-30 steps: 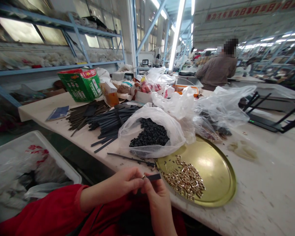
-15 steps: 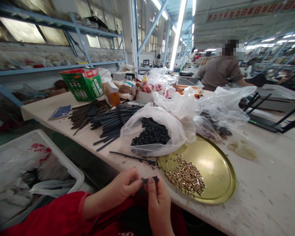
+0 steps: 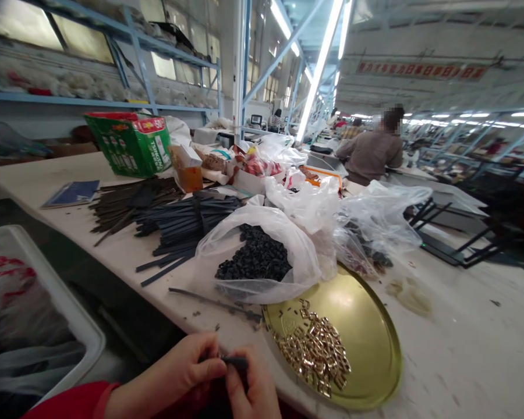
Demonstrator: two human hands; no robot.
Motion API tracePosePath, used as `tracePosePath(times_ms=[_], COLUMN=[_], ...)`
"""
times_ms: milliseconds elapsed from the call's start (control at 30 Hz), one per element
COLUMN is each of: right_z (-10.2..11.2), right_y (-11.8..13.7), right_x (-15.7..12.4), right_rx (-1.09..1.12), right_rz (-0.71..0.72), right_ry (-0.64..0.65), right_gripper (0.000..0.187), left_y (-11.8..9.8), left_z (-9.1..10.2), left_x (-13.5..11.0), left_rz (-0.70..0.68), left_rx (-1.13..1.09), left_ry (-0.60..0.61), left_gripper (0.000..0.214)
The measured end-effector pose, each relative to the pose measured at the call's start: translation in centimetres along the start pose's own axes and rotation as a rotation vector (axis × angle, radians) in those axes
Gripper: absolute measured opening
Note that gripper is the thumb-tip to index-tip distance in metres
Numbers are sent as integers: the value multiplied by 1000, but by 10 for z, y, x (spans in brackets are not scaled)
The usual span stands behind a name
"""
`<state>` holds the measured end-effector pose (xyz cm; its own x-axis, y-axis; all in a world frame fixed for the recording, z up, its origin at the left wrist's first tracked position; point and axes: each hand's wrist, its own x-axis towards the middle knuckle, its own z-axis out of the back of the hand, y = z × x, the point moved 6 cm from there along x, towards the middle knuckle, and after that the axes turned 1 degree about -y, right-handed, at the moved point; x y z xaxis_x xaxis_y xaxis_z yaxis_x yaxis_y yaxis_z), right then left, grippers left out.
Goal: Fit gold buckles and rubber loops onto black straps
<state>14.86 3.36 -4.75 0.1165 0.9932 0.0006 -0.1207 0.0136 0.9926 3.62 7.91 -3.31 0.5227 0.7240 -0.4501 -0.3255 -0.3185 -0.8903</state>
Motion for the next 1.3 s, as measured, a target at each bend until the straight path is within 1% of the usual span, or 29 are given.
tracePosePath(times_ms=[67,100,133,167,233,267,300,367,433,500,567,633,700,733,800,867,933,967,1033,1067,1100,1167,1300], right_z=[2,7,16,27,56,69,77,77,66,53,45,45,47,48,45,36,27,23,18,17,17,18,30], right_y=[-1,1,4,9,17,22,25,23,15,9,8,14,25,30,41,51,62,65,69,70,70,69,61], right_x=[8,15,26,40,79,102,124,165,193,207,209,202,186,174,143,103,64,47,21,12,5,-4,-11], right_rx=[-55,-92,-135,-191,-321,-426,-558,-641,-694,-715,-700,-645,-552,-491,-348,-203,-9,153,436,540,594,599,379], right_rz=[-6,3,19,49,60,84,116,139,146,140,139,147,143,128,81,34,-19,-69,-156,-184,-195,-179,-53], right_ry=[108,149,167,160,38,-45,-81,-61,-19,0,-3,-16,-26,-19,34,120,182,192,167,140,115,104,123], right_gripper=[25,25,24,24,26,27,26,16,9,12,13,11,9,14,28,40,42,41,37,36,36,37,40], left_y=[2,2,1,0,-1,-1,0,2,4,6,8,5,-4,-12,-31,-50,-65,-70,-75,-76,-75,-73,-66], left_z=[1,1,1,3,8,12,16,22,25,28,32,38,41,41,38,30,17,10,-3,-8,-12,-17,-24], left_x=[5,7,9,11,16,19,22,26,27,24,19,12,4,-1,-11,-23,-36,-42,-54,-61,-67,-79,-92], left_rz=[-8,-16,-25,-27,-21,-12,0,20,26,-2,-34,-69,-119,-154,-229,-304,-379,-406,-442,-452,-459,-464,-435], left_rx=[-48,-44,-21,10,62,66,58,40,38,48,55,64,74,78,83,99,135,152,203,233,262,298,307], left_ry=[39,65,90,110,98,74,47,5,-1,-17,-61,-140,-217,-251,-309,-362,-395,-402,-421,-439,-462,-499,-522], left_gripper=[31,31,29,25,18,17,16,16,17,16,16,17,18,19,21,23,25,26,25,24,23,21,20])
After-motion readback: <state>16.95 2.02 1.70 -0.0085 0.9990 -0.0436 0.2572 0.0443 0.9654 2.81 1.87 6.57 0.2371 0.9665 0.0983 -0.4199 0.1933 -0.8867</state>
